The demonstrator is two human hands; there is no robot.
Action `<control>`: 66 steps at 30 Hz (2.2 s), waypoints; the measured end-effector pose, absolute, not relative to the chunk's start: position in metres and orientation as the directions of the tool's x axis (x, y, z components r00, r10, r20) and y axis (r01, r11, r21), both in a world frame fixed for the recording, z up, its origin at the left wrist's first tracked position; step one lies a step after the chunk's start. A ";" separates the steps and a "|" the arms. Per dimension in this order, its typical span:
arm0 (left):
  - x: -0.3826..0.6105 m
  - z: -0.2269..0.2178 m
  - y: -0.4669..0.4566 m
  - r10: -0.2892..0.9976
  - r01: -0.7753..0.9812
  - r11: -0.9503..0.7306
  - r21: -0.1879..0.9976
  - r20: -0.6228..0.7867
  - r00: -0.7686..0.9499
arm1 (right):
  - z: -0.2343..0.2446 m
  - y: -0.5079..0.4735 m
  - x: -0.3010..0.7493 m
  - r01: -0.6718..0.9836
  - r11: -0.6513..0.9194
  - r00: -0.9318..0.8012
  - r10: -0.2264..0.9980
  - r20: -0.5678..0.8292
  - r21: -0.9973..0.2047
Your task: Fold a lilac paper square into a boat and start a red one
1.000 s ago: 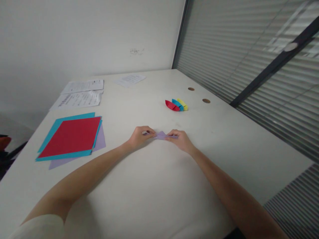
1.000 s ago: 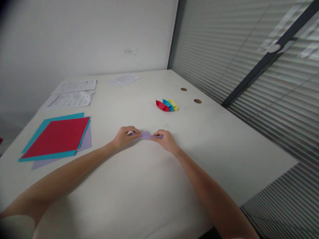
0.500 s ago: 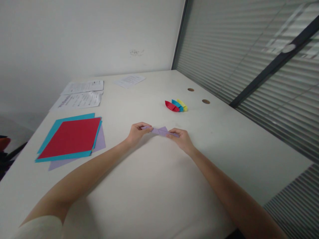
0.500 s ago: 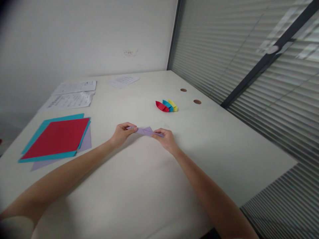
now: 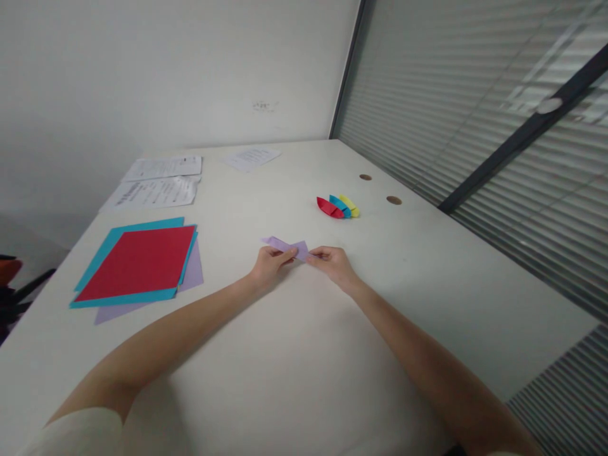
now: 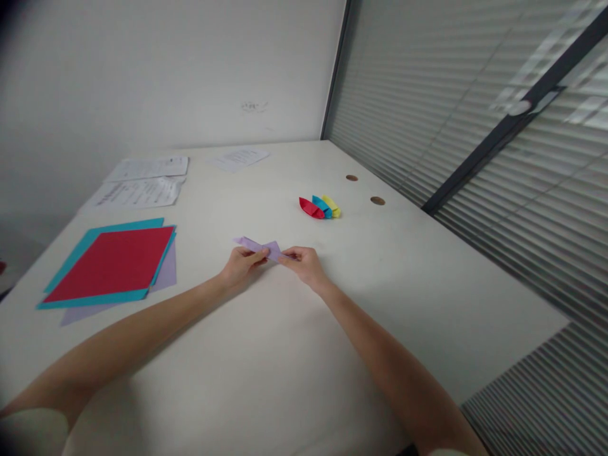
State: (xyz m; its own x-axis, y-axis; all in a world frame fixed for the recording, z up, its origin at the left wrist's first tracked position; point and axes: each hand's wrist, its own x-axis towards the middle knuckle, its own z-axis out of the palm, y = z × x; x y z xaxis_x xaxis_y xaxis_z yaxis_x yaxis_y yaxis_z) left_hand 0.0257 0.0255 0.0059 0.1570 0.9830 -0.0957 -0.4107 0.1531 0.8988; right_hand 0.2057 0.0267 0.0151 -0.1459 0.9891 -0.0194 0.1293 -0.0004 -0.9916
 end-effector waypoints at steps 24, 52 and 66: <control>0.014 0.040 0.041 0.992 -0.295 -0.032 0.955 0.068 0.111 | 0.060 0.038 0.197 0.391 0.127 -0.320 0.947 -0.005 -0.912; 0.019 0.097 0.059 0.981 -0.366 -0.147 0.919 0.184 0.067 | 0.096 0.051 0.193 0.350 0.273 -0.206 0.956 0.211 -0.896; 0.016 0.098 0.064 0.984 -0.414 -0.157 0.897 0.179 0.015 | 0.094 0.051 0.197 0.402 0.214 -0.208 0.968 0.139 -0.890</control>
